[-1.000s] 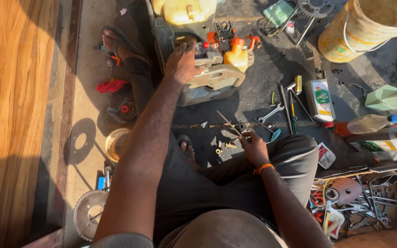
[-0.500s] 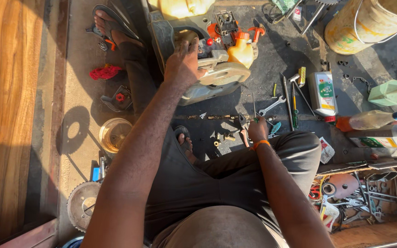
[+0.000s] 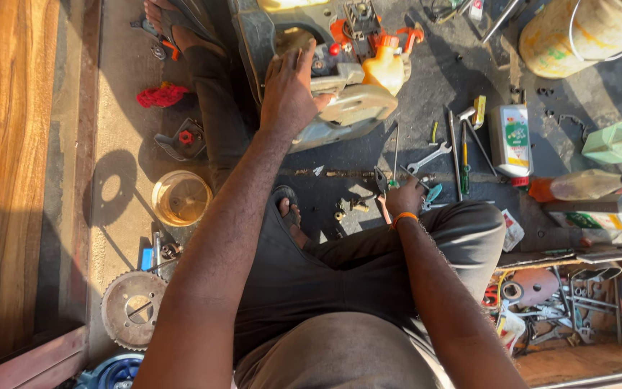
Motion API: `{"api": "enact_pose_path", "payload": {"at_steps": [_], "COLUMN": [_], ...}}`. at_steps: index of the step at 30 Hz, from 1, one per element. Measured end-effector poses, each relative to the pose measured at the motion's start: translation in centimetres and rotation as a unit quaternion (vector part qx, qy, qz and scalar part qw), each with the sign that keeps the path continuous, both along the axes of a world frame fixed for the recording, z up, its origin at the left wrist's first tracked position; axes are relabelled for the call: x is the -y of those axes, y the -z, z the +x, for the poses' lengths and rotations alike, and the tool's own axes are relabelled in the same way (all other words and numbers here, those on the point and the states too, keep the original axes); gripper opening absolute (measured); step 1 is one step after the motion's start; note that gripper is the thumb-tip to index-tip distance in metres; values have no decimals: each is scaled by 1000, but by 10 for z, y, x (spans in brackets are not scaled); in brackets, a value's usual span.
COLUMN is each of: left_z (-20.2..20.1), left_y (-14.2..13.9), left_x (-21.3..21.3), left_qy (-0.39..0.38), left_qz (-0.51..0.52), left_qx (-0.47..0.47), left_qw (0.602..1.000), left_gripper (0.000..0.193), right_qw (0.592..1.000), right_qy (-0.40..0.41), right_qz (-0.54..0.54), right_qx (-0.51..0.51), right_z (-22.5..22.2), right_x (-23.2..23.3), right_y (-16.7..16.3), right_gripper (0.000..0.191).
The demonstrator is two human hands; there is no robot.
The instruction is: The person sits on the ground repairing a small engine with an attached fuel tank. They use pliers and wrenches to loosen fittings, handle a fuel hose, remove and reposition small metal parts, and work on the engine assembly by hand.
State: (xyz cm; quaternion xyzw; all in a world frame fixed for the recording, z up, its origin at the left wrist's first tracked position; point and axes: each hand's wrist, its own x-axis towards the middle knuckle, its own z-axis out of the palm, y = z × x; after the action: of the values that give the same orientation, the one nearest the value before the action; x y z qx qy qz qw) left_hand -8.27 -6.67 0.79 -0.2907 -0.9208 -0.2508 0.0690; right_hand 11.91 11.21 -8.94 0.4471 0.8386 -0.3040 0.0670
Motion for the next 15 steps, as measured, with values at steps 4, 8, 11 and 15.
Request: {"api": "enact_pose_path", "payload": {"at_steps": [4,8,11,15], "left_z": [0,-1,4,23], "left_y": [2,-3,-7,-4], "left_x": [0,-5,-12,-11], "left_qy": [9,2,-41,-89], "left_qz": [33,49,13,12], "left_qx": [-39,-74,-17,-59], "left_qw": [999,996,999,994], "left_gripper": [110,110,107,105], "right_qw": [998,960,882,786], "right_qy": [-53,-257,-449,-558], "right_qz": [-28,-97,-62,-19], "right_qx": [-36,57,126,267], "right_z": [5,9,19,36], "right_x": [1,10,25,45], "right_y": [9,17,18,17], "right_gripper": [53,49,66,76]}}
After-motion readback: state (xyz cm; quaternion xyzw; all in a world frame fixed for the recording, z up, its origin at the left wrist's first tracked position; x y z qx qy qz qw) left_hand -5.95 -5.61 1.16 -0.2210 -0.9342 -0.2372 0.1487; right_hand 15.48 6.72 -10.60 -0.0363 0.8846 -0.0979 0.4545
